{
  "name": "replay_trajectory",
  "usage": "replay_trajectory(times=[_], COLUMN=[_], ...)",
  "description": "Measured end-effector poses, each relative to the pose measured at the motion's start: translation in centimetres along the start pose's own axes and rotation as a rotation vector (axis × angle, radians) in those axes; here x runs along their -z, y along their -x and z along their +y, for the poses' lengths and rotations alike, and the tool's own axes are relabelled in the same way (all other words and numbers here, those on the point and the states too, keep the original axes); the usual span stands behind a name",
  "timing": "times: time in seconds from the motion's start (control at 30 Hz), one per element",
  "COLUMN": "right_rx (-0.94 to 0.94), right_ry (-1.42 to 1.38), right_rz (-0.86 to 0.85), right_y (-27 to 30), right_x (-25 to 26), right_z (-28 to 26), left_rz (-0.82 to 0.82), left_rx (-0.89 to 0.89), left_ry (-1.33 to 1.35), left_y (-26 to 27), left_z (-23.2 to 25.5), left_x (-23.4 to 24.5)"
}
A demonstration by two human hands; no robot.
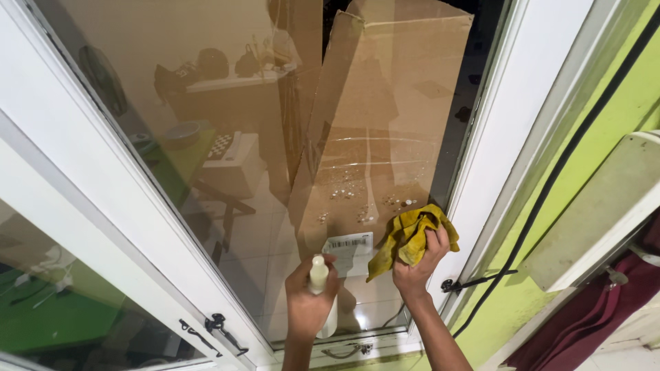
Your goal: The person sprays a liquid from a white bottle onto a glass pane and wipes it with a yellow cloth.
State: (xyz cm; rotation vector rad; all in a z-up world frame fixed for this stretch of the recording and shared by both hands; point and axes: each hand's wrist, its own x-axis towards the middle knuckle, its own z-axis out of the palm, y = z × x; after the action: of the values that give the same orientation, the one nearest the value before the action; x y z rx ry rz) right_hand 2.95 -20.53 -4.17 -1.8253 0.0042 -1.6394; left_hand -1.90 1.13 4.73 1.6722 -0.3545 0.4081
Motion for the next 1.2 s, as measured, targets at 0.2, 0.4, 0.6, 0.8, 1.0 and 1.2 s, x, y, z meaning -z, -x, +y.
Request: replay_trajectory(times=[0.2,0.4,0.6,0.8,1.0,1.2], right_rx=[-0.038,-0.038,0.047,0.237,0.344,0.293], right_ry=[0.014,0.075,0.090,-0.059,-0.076,0.031], right_rz=[0.017,0.077,0.077,-0.152,-0.286,-0.378], right_y=[0.3,0.8,2.1,2.4,1.5,0.5], right_x=[-0.5,-2.7,-5.9,-7.0,-6.5,-5.2], right_z=[-0.7,-2.7,-5.8,-10.9,-15.5,-15.0], left_rz=[0.048,0.135,0.128,0.172,0.183,0.197], left_rx=[-0.036,-0.312,-0.258,-0.249,-0.347,-0.305], left_ry=[-0.006,-0.095,-0.321,-0.289,-0.178,-0.168], left_y=[-0.9,-2.4,-6.1,-7.3,-7.3,-7.2], left_z=[1.1,2.2,1.0,1.0,0.2,0.3], left_x=[0.9,4.2,9.0,10.3,10.5,10.3])
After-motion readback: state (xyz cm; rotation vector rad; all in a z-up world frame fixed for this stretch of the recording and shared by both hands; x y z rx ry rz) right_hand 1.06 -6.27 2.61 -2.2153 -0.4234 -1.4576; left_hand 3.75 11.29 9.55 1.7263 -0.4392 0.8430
